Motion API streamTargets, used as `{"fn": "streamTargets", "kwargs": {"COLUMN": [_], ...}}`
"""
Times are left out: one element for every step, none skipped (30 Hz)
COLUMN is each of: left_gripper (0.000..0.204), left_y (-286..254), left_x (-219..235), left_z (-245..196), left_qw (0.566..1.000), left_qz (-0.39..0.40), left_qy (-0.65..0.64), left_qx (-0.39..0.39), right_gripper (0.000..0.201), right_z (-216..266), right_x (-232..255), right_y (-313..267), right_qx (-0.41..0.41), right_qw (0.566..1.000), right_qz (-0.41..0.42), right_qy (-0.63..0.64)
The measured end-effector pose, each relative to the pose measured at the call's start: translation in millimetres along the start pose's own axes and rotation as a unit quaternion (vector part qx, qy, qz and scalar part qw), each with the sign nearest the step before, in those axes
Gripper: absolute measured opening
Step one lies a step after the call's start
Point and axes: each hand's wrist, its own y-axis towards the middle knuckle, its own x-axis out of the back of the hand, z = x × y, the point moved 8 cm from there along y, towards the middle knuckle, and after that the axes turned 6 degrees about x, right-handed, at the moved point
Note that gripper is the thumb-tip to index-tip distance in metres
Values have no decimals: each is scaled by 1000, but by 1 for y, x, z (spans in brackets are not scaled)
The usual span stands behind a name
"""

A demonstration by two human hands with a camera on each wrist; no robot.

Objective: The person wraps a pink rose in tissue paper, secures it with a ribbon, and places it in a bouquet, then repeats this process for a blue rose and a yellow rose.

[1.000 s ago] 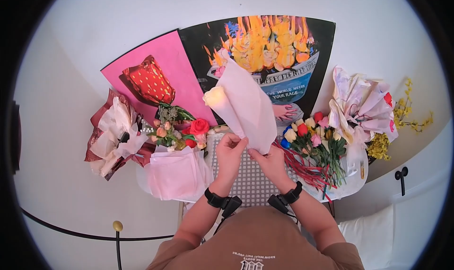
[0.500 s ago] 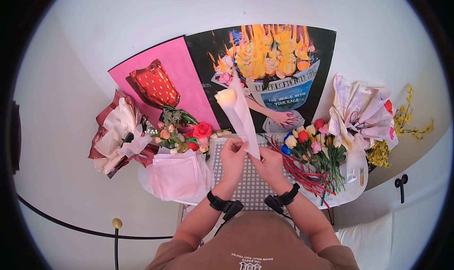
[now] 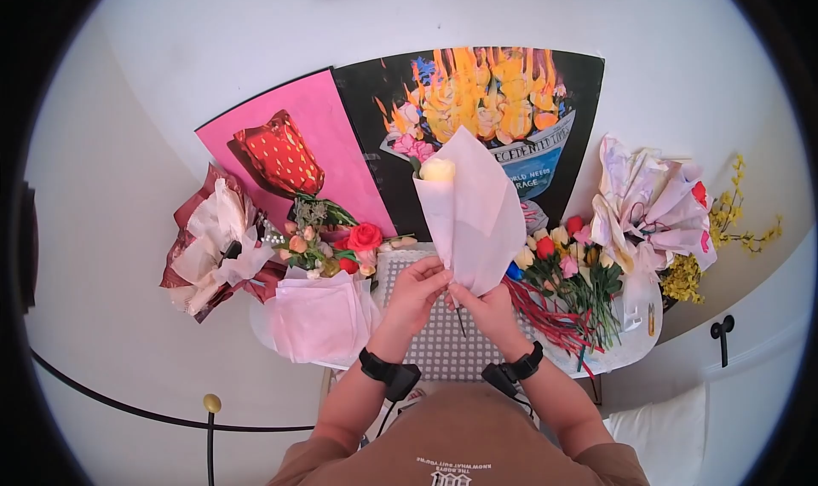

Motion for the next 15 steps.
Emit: {"fn": "streamTargets", "kwargs": {"left_gripper": [18,19,20,20,20,20,20,19,17,17,17,18,18,20,21], "left_y": [1,1,-1,0,-1,-3,-5,-6,-6,-5,-1,0,1,1,0], "left_x": [-2,2,5,4,5,3,0,-3,-6,-2,1,2,6,12,14], "left_z": [5,3,-3,-1,-1,-6,-10,-8,-6,-7,0,8,10,10,8], "left_qw": [1000,997,989,989,985,980,980,986,992,992,995,996,996,993,988], "left_qz": [2,-32,-65,-63,-75,-87,-85,-80,-74,-71,-35,1,3,-10,-23], "left_qy": [2,29,56,58,74,90,92,79,65,68,76,84,84,113,142], "left_qx": [-1,-61,-121,-122,-139,-156,-157,-120,-84,-84,-55,-24,-23,-40,-56], "right_gripper": [14,14,14,14,14,14,14,14,14,14,15,15,14,14,14], "right_z": [-2,-3,-2,-1,0,-1,-5,-8,-10,-11,-10,-10,-9,-9,-7], "right_x": [1,1,0,0,0,1,1,2,4,3,3,4,2,1,6], "right_y": [-2,-3,-2,-2,-2,-2,-2,-1,-1,-2,-2,-3,-4,-5,-5], "right_qx": [1,3,6,10,13,15,7,-1,3,15,25,26,21,16,16], "right_qw": [999,998,998,997,996,996,996,996,996,996,995,995,996,996,996], "right_qz": [-13,-26,-27,-32,-37,-38,-36,-35,-38,-28,-19,-23,-11,2,1], "right_qy": [-29,-58,-58,-68,-78,-77,-81,-85,-85,-88,-91,-90,-91,-92,-92]}}
